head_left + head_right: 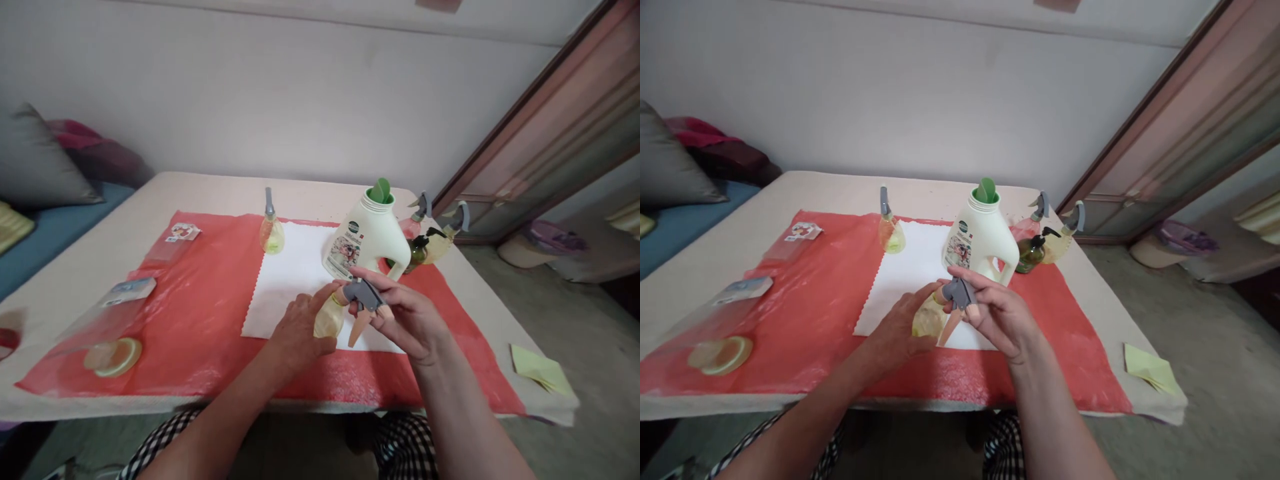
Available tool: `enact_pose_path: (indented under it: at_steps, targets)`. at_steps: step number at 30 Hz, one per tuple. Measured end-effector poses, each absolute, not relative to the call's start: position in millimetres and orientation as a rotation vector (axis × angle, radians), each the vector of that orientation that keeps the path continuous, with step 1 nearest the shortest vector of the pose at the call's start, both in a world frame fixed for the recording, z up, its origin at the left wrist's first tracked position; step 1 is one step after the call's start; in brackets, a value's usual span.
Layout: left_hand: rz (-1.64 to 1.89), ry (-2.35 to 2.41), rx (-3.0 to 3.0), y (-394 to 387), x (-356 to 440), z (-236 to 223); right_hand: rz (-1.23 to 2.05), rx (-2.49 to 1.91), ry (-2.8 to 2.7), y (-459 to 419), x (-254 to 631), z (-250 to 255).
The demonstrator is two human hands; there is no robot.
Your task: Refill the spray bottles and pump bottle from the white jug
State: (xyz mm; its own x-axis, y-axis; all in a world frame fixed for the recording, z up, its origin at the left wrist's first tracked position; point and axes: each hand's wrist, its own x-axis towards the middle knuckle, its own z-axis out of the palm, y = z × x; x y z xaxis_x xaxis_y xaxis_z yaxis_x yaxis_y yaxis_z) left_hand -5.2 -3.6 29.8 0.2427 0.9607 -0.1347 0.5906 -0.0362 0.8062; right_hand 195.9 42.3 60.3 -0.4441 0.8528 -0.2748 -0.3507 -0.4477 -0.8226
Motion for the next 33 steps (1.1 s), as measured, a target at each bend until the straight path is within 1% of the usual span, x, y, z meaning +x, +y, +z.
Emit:
enact_pose_path:
  at_steps: [5, 7, 9, 12, 20, 24, 29, 33]
  targets:
    - [0.615, 1.423, 1.663, -7, -4, 28, 1.634, -0.998, -1.259, 45, 190, 48]
    - [0.647, 1.439, 1.659, -7, -2, 27, 1.5, -1.045, -1.297, 46, 185, 45]
    - [0.681, 1.464, 1.629, -5, 2, 27, 1.434, -1.052, -1.297, 45, 179, 44]
    - [0.707, 1.558, 1.619, -2, 9, 27, 1.397, -1.021, -1.272, 45, 172, 42]
    - [0.681, 1.813, 1.851, 0, 18, 21, 1.244, -1.002, -1.122, 49, 153, 28]
    - [0.626, 1.769, 1.769, 3, 16, 26, 1.238, -0.996, -1.093, 53, 157, 23]
    - [0.663, 1.61, 1.643, 4, 10, 30, 1.264, -0.987, -1.184, 55, 166, 22]
    - [0.699, 1.7, 1.713, 3, 10, 27, 1.229, -1.014, -1.172, 53, 160, 23]
